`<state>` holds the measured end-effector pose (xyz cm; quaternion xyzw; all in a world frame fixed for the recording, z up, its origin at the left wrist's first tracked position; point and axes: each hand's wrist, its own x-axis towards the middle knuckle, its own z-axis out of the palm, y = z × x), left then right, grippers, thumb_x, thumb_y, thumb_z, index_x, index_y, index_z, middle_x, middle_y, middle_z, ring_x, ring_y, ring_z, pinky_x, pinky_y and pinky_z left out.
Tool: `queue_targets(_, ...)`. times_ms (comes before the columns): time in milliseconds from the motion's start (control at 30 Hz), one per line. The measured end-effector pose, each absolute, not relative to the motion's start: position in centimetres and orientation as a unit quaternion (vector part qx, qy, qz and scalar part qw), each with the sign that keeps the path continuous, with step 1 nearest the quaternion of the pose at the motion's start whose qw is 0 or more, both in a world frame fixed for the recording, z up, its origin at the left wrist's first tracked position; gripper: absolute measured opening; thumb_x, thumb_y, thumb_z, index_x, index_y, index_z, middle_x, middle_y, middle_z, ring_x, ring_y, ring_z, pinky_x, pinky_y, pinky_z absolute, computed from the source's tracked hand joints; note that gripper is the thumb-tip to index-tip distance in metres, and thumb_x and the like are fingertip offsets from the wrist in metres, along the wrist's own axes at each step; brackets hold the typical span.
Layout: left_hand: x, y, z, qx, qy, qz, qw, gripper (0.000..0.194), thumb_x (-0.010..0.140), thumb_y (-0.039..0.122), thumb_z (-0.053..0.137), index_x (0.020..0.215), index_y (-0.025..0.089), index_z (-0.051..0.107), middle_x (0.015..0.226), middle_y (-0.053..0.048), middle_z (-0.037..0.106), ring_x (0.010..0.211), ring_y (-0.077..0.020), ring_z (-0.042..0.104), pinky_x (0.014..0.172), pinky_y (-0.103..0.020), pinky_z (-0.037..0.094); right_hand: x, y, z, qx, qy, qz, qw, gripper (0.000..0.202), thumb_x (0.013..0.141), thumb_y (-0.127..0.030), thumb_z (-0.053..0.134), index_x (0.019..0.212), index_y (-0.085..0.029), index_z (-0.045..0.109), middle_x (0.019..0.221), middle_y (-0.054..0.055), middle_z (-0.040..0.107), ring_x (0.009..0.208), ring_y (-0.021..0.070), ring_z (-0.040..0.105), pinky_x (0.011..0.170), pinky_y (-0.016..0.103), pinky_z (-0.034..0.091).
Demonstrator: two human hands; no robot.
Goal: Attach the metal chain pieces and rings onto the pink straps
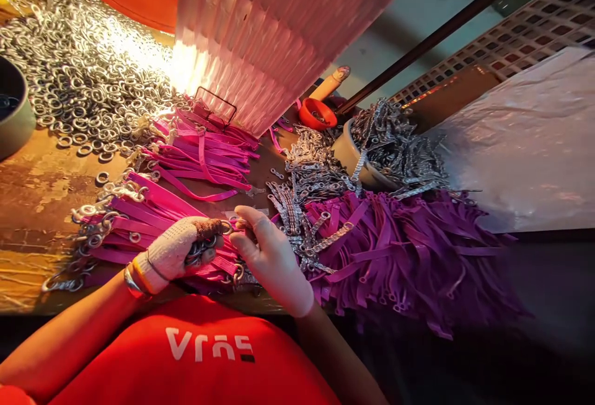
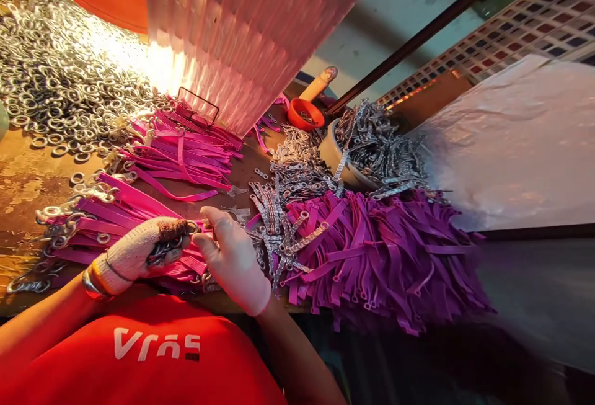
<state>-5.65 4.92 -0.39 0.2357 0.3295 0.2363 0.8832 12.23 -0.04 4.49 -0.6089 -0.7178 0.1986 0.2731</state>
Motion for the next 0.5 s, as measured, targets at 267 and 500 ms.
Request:
queue_targets(267, -6.4, 4.6, 0.5, 0.223, 0.311, 0.241, 0.892, 0.03, 0.078, 0.039, 0.078, 0.072, 0.013, 0.064, 0.051, 0.004, 0.045, 0.038, -0.0052, 0.034, 0.036, -0.019, 0.023, 11.9, -0.2, 4.4, -0.569, -0.78, 0.122, 0.231, 0.037, 0.099, -0.03, 0.052, 0.135, -0.02, 0.051, 0.113, 0.012, 0.064, 0.101, 0.0267, 0.062, 0.087, 0.041, 0.053)
queue_targets(500, -5.5, 5.4, 2.3, 0.227, 0.248, 0.241, 0.91, 0.02, 0.081, 0.033, 0.07, 0.075, 0.015, 0.064, 0.049, 0.005, 0.041, 0.036, -0.0049, 0.028, 0.032, -0.018, 0.02, 12.0, 1.3, 6.3, -0.541, -0.775, 0.156, 0.286, 0.032, 0.094, -0.022, 0.058, 0.126, -0.025, 0.059, 0.115, 0.006, 0.069, 0.102, 0.0212, 0.065, 0.09, 0.035, 0.053)
